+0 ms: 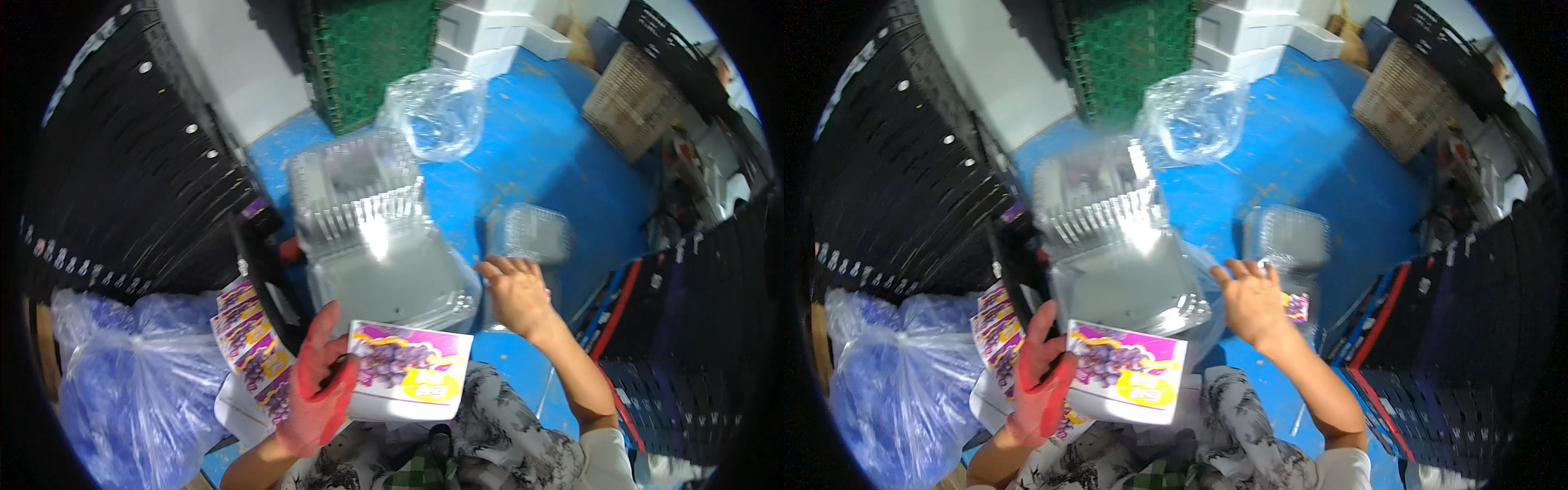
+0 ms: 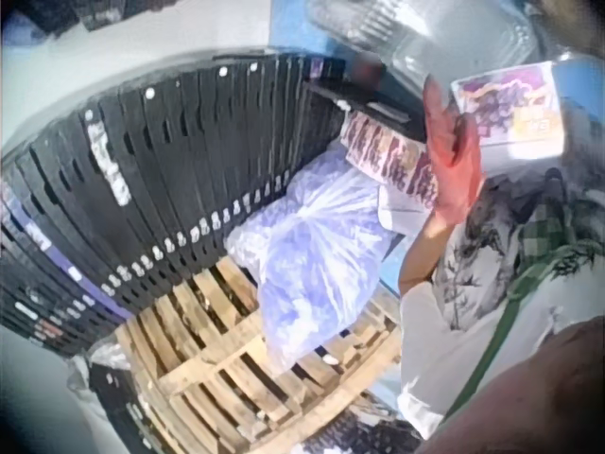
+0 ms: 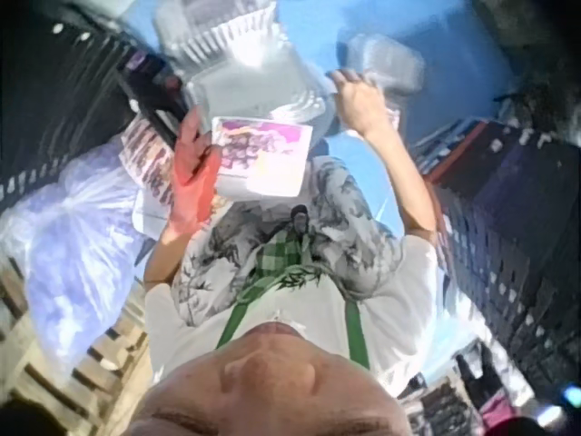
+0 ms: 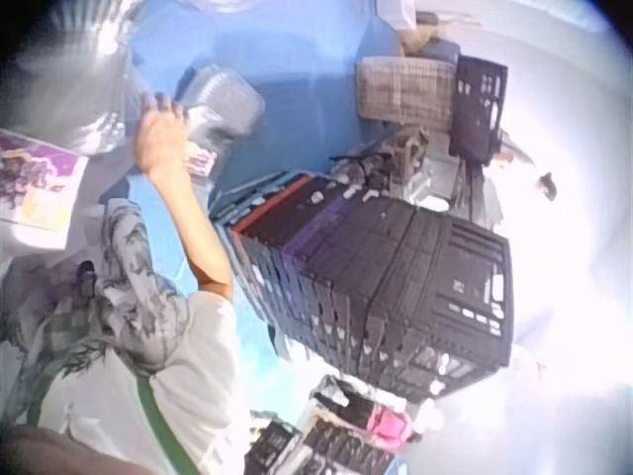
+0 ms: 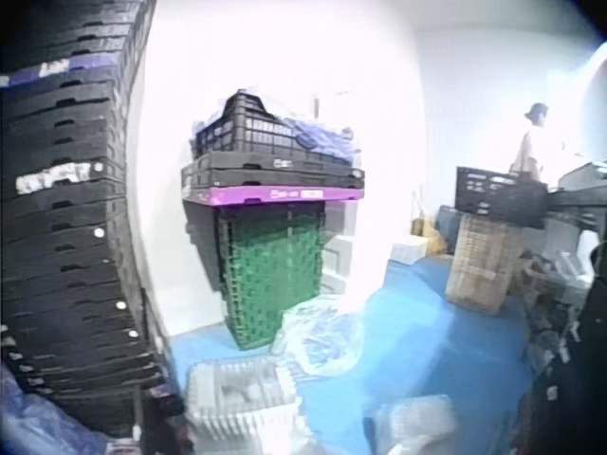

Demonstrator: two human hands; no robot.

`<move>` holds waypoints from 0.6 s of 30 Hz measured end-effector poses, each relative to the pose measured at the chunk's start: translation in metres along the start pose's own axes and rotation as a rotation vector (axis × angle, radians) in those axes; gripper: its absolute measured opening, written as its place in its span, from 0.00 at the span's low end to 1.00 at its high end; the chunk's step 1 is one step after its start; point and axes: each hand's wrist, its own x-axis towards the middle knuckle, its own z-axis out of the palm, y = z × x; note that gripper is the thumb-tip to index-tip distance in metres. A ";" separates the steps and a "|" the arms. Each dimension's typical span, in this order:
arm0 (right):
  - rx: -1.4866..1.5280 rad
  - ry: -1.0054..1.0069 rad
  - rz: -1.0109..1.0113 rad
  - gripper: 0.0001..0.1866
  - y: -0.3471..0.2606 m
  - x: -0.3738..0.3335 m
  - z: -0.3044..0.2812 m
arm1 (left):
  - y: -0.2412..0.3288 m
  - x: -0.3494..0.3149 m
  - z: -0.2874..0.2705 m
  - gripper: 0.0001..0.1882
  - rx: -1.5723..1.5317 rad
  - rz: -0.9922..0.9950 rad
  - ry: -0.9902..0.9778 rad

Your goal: The person sits on the floor and repeatedly applies small printed labels to clear plastic food containers. They peel each label from a sheet, place it on a container, smooth it down, and set the labeled container aside. The process is repeated for multiple containers.

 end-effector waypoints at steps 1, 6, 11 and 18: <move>0.079 -0.004 0.057 0.23 0.004 -0.001 0.005 | -0.003 0.000 -0.002 0.35 -0.013 -0.016 -0.016; -0.038 0.221 0.540 0.38 0.107 0.009 0.109 | -0.010 -0.007 -0.011 0.34 0.189 -0.030 -0.028; 0.367 0.436 0.394 0.22 0.124 0.006 0.133 | -0.006 -0.002 -0.010 0.34 0.030 -0.074 0.024; 0.653 0.502 -0.572 0.11 -0.079 -0.015 -0.046 | -0.012 -0.001 -0.005 0.34 0.126 -0.052 -0.086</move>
